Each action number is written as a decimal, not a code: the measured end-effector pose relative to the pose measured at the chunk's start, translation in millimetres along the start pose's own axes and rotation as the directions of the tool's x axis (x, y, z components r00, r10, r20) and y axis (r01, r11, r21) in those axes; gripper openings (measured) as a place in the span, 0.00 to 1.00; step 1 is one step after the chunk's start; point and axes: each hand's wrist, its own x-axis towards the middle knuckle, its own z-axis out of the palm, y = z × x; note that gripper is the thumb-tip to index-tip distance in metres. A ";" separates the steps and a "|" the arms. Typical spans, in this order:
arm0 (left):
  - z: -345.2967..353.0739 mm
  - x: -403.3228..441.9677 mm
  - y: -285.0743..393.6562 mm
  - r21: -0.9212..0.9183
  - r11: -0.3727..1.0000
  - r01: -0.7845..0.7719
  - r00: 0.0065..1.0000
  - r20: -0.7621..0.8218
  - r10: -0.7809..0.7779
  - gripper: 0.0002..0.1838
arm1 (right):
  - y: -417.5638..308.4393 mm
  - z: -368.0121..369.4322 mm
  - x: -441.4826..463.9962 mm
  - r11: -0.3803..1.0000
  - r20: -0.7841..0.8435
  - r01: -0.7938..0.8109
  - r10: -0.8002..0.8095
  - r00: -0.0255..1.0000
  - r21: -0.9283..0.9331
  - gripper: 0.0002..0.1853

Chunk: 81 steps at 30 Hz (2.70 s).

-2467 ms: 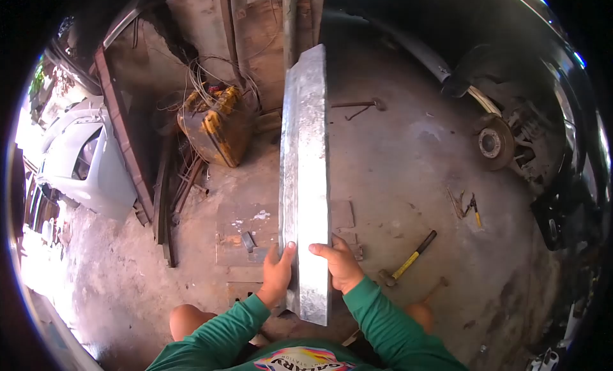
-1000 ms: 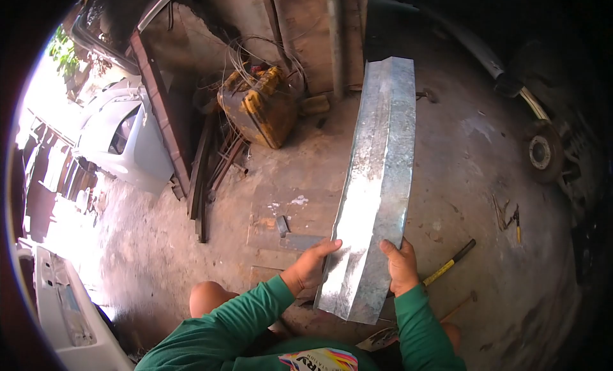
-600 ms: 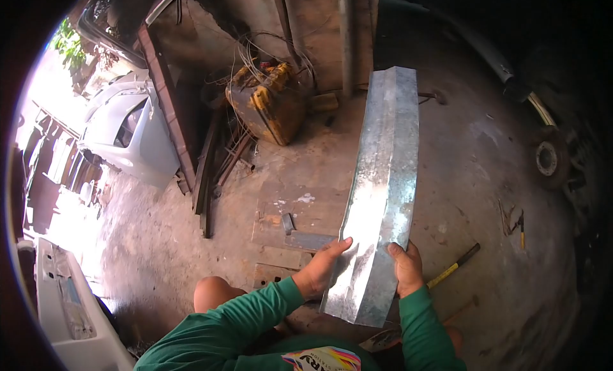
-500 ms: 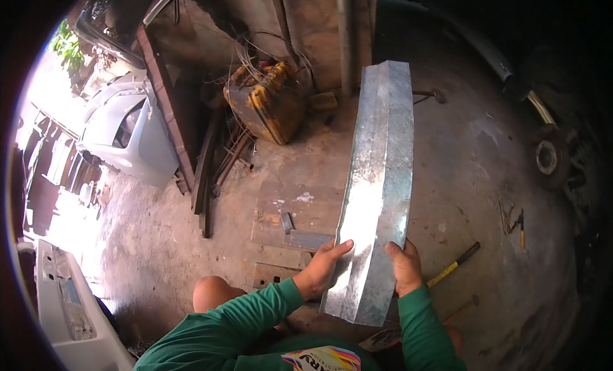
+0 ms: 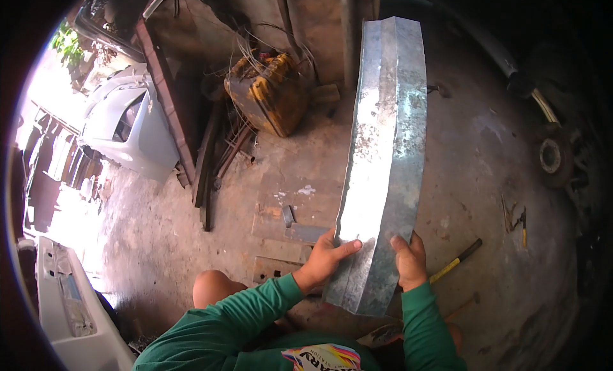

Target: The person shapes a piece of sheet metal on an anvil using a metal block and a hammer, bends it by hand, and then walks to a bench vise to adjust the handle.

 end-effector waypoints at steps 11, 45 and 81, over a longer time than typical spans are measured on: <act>11.4 -6.5 -8.9 0.281 0.950 -0.139 0.980 -0.097 0.172 0.26 | 10.0 21.6 0.2 0.973 -0.365 -0.134 0.056 0.929 -0.190 0.25; -60.9 29.6 97.7 0.246 0.924 -0.291 0.898 -0.263 0.353 0.34 | -46.9 -73.0 5.2 0.880 -0.220 -0.170 0.077 0.973 -0.444 0.29; -202.6 -125.7 -57.0 0.556 0.369 0.745 0.627 -0.772 -0.103 0.36 | 22.4 -229.5 79.6 0.006 -0.024 -0.056 0.855 0.518 -0.998 0.28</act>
